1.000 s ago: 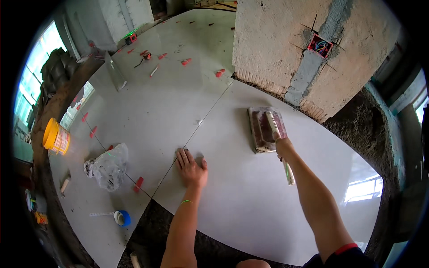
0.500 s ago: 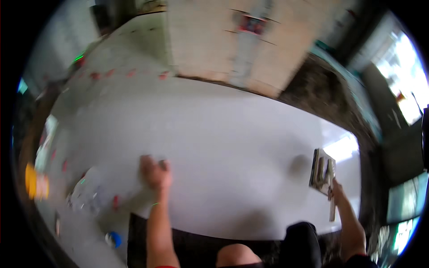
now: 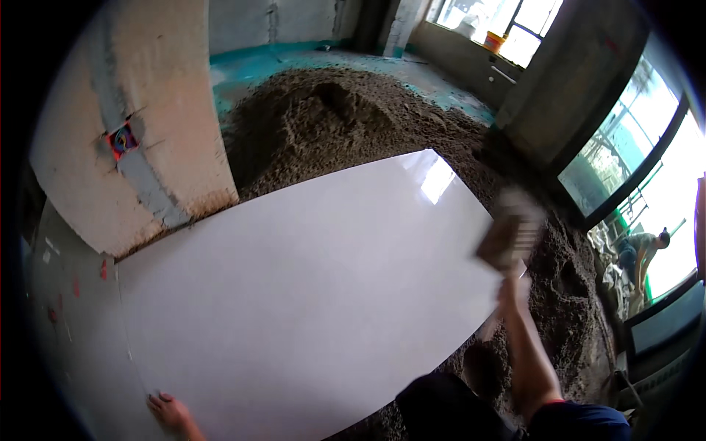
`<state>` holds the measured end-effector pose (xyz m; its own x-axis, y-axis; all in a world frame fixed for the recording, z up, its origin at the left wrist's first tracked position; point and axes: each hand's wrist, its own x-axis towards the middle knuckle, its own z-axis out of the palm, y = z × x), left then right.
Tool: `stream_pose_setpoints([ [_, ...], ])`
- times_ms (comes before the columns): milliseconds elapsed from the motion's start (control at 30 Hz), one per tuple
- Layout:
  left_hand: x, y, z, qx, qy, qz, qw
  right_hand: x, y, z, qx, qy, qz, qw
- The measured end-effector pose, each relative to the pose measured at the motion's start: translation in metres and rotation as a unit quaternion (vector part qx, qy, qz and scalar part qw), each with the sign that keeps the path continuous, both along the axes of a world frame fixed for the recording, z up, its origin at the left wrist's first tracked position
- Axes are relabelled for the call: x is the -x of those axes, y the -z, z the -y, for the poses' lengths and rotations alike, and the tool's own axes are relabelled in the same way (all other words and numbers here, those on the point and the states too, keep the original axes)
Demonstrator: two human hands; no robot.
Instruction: The person places a large tile onto a bed of mortar, then uses a wooden float to repeatedly tap and level the tile's surface.
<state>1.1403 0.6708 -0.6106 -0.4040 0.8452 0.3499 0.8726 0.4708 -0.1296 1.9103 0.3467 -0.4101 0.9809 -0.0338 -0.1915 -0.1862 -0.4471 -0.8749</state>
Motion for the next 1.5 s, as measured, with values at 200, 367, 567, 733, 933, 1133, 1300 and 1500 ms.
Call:
stream_pose_setpoints([
  [200,-0.174,0.000,0.039,0.219,-0.003,-0.060,0.974,-0.028,0.124,-0.200,0.179,-0.347,-0.049,0.919],
  [367,-0.476,-0.009,0.097,0.211,0.213,0.300,0.905,-0.013,0.112,-0.168,-0.005,-0.392,-0.137,0.910],
  [567,-0.670,-0.029,0.138,0.138,0.125,0.235,0.954,-0.044,0.077,-0.035,0.013,-0.314,-0.277,0.908],
  [733,-0.689,-0.032,0.127,0.159,0.085,0.195,0.964,-0.115,-0.050,0.052,0.039,-0.158,-0.275,0.947],
  [933,-0.705,-0.044,0.118,0.204,0.067,0.182,0.960,-0.115,-0.099,0.116,-0.184,0.078,0.050,0.978],
  [1133,-0.706,-0.042,0.113,0.197,0.079,0.168,0.963,-0.221,0.056,-0.131,0.230,-0.236,-0.130,0.935],
  [1300,-0.706,-0.032,0.117,0.165,0.073,0.139,0.974,-0.275,0.027,-0.194,0.021,-0.269,-0.193,0.943],
  [1500,-0.705,-0.033,0.117,0.183,0.071,0.138,0.971,-0.249,-0.139,-0.035,-0.033,-0.184,-0.140,0.972],
])
